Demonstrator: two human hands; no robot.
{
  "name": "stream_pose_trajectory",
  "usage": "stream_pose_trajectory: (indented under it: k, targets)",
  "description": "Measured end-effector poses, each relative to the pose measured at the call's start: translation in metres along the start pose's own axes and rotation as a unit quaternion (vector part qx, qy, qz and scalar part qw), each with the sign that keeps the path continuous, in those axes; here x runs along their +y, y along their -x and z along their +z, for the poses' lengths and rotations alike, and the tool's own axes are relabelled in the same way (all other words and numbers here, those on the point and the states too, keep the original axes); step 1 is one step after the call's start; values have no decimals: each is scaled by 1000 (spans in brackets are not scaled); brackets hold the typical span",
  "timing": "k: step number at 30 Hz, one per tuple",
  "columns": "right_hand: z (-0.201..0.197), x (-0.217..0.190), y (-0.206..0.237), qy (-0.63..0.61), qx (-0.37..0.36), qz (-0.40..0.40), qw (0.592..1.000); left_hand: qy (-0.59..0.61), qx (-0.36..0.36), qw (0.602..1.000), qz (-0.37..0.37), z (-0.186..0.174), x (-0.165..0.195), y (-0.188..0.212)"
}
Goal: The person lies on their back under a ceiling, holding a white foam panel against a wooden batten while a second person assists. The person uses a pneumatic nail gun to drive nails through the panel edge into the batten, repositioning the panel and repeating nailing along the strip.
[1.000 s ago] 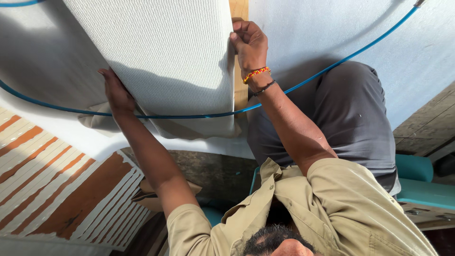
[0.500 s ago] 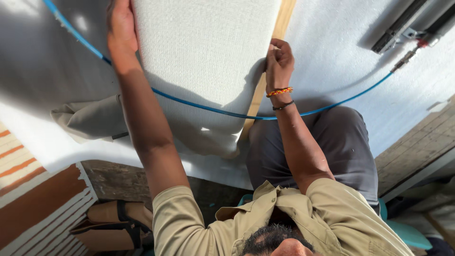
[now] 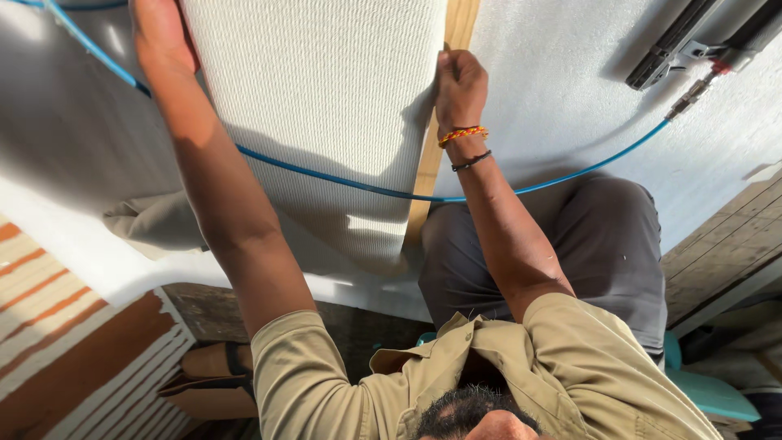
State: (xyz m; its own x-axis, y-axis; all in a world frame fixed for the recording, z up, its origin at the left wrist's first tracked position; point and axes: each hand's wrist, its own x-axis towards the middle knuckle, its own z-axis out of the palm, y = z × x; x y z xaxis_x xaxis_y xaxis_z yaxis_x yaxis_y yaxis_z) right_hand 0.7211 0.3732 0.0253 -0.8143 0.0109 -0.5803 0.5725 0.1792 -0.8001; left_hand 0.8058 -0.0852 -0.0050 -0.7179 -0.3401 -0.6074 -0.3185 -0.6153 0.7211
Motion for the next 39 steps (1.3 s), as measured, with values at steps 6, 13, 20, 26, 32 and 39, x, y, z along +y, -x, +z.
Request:
stream_pose_trajectory:
  k: [6,13,20,26,32,39]
  targets:
    - [-1,-10,5,98,31,-11,995,-59,-27,998,-12,43,29,-12]
    - [-3,-28,5,-52,-15,1,999,-72,-16,997,10,71,44,-8]
    - [0,-35,6,-55,20,-36,998,-471,52,864,172,106,45,30]
    - [-4,-42,9,-2,30,-113,993,-770,162,543,294,214,-16,50]
    - [-15,-45,0,-55,21,-95,994,-853,106,427,279,350,-90,82]
    - [-27,-32,-9,-66,20,-100,993,-907,40,409,89,401,-115,102]
